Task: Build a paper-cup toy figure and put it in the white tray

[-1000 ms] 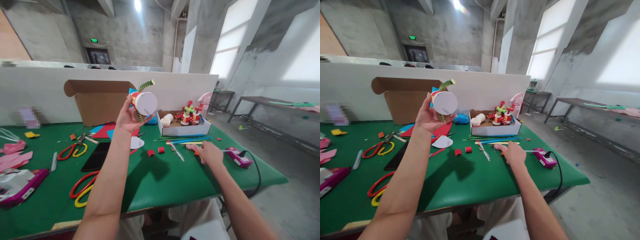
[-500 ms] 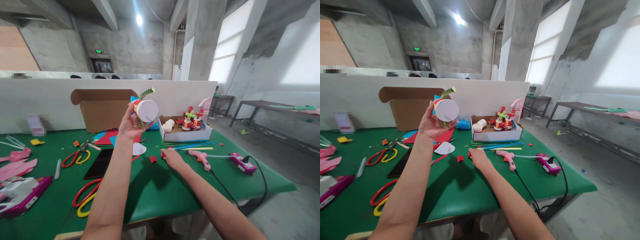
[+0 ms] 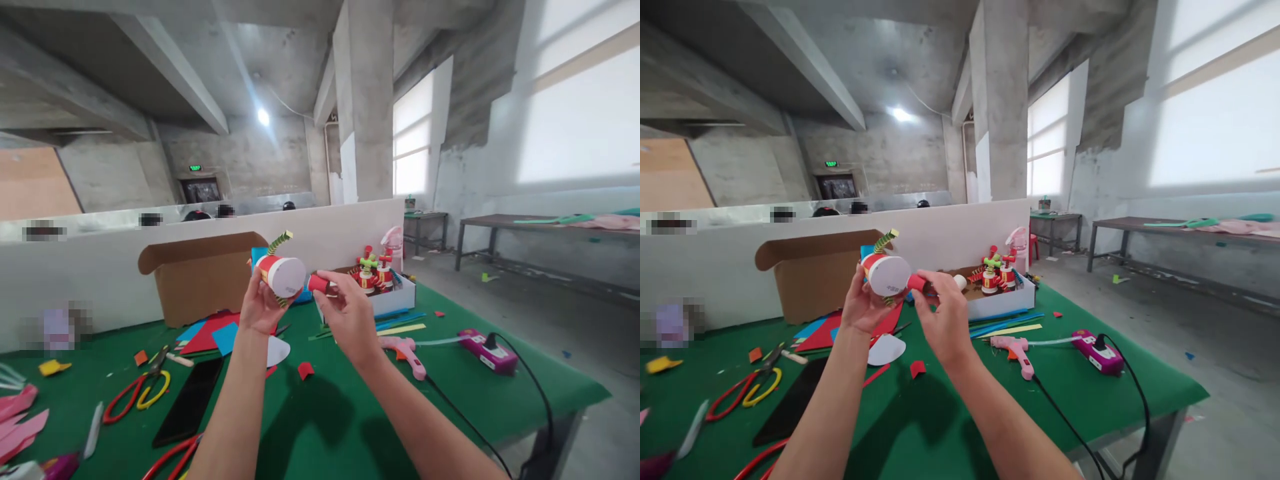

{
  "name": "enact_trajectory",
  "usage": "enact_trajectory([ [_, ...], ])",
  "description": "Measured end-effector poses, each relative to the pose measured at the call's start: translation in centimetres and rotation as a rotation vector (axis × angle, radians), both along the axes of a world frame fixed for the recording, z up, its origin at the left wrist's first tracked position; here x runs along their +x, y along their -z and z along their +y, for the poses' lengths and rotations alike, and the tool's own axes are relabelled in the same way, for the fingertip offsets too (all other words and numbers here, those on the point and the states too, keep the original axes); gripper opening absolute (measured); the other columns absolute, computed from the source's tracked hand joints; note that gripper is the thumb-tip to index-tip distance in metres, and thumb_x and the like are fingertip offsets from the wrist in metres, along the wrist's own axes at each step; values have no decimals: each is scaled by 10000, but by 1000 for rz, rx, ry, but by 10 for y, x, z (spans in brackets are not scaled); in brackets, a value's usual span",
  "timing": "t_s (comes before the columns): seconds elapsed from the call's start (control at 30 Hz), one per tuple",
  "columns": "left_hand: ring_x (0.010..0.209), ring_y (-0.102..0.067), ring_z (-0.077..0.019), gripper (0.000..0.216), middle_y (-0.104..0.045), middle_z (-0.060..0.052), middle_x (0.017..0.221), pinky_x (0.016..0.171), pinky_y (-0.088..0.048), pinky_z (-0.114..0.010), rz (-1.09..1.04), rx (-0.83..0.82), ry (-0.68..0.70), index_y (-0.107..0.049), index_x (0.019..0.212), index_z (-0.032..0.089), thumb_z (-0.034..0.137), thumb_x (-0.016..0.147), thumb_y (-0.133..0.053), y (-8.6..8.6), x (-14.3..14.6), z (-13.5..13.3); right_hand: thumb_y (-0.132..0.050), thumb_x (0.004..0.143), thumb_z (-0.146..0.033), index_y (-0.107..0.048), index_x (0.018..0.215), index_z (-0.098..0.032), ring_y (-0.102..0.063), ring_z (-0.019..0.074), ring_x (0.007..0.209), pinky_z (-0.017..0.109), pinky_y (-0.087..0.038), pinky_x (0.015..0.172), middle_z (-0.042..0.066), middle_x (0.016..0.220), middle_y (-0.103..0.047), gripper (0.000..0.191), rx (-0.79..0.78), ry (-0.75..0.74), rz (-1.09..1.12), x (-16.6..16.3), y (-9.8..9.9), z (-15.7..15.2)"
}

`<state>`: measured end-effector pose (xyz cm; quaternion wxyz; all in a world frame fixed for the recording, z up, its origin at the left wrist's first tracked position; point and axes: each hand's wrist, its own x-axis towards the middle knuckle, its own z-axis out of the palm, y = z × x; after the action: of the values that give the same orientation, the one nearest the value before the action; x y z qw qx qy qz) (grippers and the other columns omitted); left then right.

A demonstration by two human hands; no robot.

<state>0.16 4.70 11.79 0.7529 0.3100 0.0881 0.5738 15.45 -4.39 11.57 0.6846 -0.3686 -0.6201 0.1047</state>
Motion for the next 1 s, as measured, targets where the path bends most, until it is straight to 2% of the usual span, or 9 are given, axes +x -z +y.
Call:
enact_trajectory([
  [0.07, 834, -693, -216, 265, -738, -35, 848, 734, -576, -370, 15, 14, 21, -646, 1000, 226, 417, 887, -501, 1, 1, -1, -555, 855, -253, -614, 1092, -234, -607, 193, 970, 305, -566, 754, 88, 1098, -614, 245, 70, 66, -55, -6, 4, 1],
  [0.23, 760, -700, -190, 242, -739, -32, 829, 659, -576, -295, 18, 43, 9, -650, 1009, 210, 372, 889, -518, 1, 5, -3, -559, 868, -269, -604, 1068, -246, -613, 179, 855, 318, -550, 758, 62, 995, -637, 207, 105, 166, -126, -10, 9, 6],
  [0.5, 719, -702, -174, 232, -744, -28, 802, 614, -568, -254, 7, 64, 3, -668, 956, 196, 344, 905, -496, -4, 8, -8, -584, 852, -267, -613, 1007, -244, -620, 173, 860, 270, -558, 673, 52, 975, -629, 159, 92, 145, -96, -11, 4, 7],
  [0.77, 737, -707, -174, 248, -749, -25, 828, 686, -579, -272, 23, 83, 30, -654, 1034, 198, 343, 894, -509, -1, 6, -5, -587, 850, -273, -619, 1008, -244, -617, 184, 882, 289, -561, 693, 59, 985, -627, 163, 97, 143, -91, -12, 5, 7],
  [1.0, 731, -711, -161, 234, -750, -16, 828, 715, -577, -264, 32, 87, 33, -654, 1018, 199, 342, 899, -511, -1, 5, -5, -587, 853, -275, -612, 1005, -249, -616, 182, 881, 283, -559, 688, 57, 984, -622, 157, 95, 135, -96, -11, 5, 7],
])
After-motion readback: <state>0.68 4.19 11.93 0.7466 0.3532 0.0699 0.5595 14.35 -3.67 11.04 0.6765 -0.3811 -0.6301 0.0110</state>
